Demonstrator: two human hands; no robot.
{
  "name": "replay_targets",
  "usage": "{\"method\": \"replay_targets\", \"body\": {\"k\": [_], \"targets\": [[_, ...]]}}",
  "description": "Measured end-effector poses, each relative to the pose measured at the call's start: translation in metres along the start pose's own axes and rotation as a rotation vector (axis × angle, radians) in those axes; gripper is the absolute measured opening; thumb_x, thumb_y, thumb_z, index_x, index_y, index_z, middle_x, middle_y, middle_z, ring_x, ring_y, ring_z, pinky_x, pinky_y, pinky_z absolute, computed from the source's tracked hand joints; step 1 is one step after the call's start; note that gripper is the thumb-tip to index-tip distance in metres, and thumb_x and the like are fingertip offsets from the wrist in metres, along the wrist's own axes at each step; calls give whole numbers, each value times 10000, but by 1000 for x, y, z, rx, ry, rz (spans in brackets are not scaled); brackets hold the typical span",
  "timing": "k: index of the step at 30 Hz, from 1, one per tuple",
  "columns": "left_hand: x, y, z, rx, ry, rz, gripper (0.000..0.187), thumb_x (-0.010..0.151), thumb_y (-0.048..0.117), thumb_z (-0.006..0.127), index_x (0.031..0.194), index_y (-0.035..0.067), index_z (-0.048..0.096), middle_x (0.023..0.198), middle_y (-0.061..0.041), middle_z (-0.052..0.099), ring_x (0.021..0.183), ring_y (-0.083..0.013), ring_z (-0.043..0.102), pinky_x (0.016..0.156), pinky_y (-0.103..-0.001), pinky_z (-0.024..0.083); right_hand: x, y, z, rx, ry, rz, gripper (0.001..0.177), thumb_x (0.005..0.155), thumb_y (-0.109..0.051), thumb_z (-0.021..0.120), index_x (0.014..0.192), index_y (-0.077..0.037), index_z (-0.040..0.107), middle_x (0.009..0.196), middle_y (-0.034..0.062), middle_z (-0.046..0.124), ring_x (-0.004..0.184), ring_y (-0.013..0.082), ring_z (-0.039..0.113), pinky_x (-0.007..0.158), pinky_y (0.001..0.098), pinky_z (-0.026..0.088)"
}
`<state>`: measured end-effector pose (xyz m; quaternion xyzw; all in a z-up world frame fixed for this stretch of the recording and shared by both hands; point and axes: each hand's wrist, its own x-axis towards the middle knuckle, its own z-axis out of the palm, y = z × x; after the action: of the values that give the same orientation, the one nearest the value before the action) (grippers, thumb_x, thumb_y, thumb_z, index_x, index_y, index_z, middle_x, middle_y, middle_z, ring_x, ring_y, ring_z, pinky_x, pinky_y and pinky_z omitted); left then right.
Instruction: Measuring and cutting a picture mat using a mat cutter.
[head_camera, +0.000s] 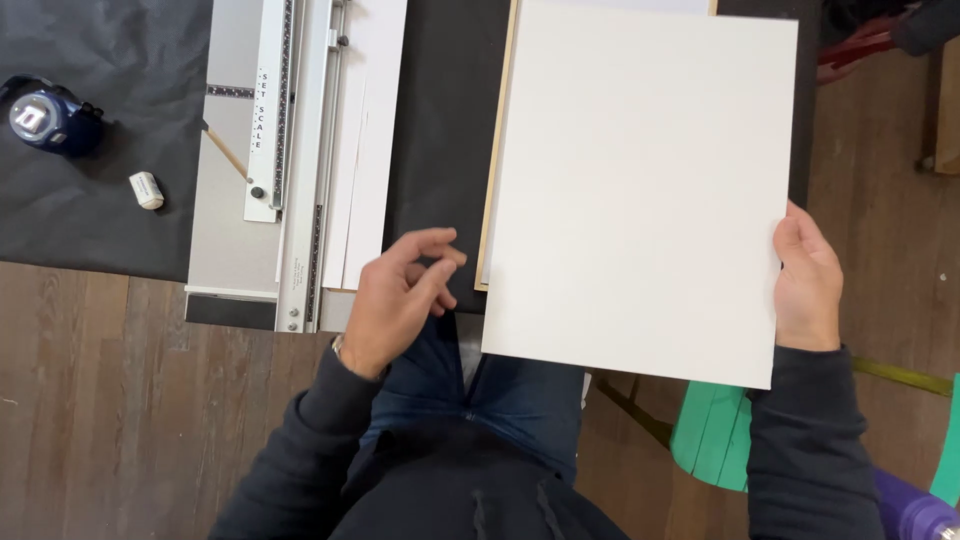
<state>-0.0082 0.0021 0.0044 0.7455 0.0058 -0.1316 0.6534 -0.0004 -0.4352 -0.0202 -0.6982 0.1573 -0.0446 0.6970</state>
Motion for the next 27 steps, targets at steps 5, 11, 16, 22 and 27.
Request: {"method": "replay_targets", "body": {"k": [5, 11, 16, 22, 27], "targets": [[-20, 5, 3, 240, -43, -20, 389, 939, 107, 691, 1313, 12, 636, 869, -87, 733, 591, -123, 686, 521, -261, 552, 1, -1, 8, -84, 40, 21, 428, 1143, -214, 450, 1481, 41, 511, 1396, 109, 633, 1205, 137, 624, 1054, 263, 494], [-30, 1, 13, 354, -178, -133, 508, 914, 168, 710, 1365, 28, 524, 876, -63, 782, 569, -126, 707, 520, -263, 559, 17, 13, 2, -123, 44, -52, 394, 1140, -170, 482, 1457, 54, 544, 1375, 104, 644, 1207, 129, 619, 1073, 252, 481], [-31, -7, 20, 172, -185, -157, 450, 918, 159, 697, 1307, 8, 528, 943, -71, 774, 597, -119, 733, 518, -243, 581, 22, 16, 2, -106, 23, -89, 391, 1144, -165, 486, 1462, 55, 543, 1390, 107, 644, 1220, 125, 616, 1086, 248, 474], [-26, 11, 17, -15, -163, -148, 469, 958, 153, 627, 1385, 5, 501, 846, -71, 767, 621, -93, 719, 471, -234, 533, 6, -28, 8, -237, 58, -175, 378, 1158, -183, 511, 1466, 34, 550, 1377, 133, 664, 1209, 158, 654, 1087, 309, 524], [26, 54, 8, 143, -111, 250, 431, 1019, 158, 616, 1415, 16, 521, 881, -60, 754, 676, -107, 691, 596, -246, 568, -3, -106, 20, -129, -141, -387, 342, 1162, -227, 490, 1399, 10, 556, 1372, 121, 643, 1248, 170, 660, 1138, 340, 542]]}}
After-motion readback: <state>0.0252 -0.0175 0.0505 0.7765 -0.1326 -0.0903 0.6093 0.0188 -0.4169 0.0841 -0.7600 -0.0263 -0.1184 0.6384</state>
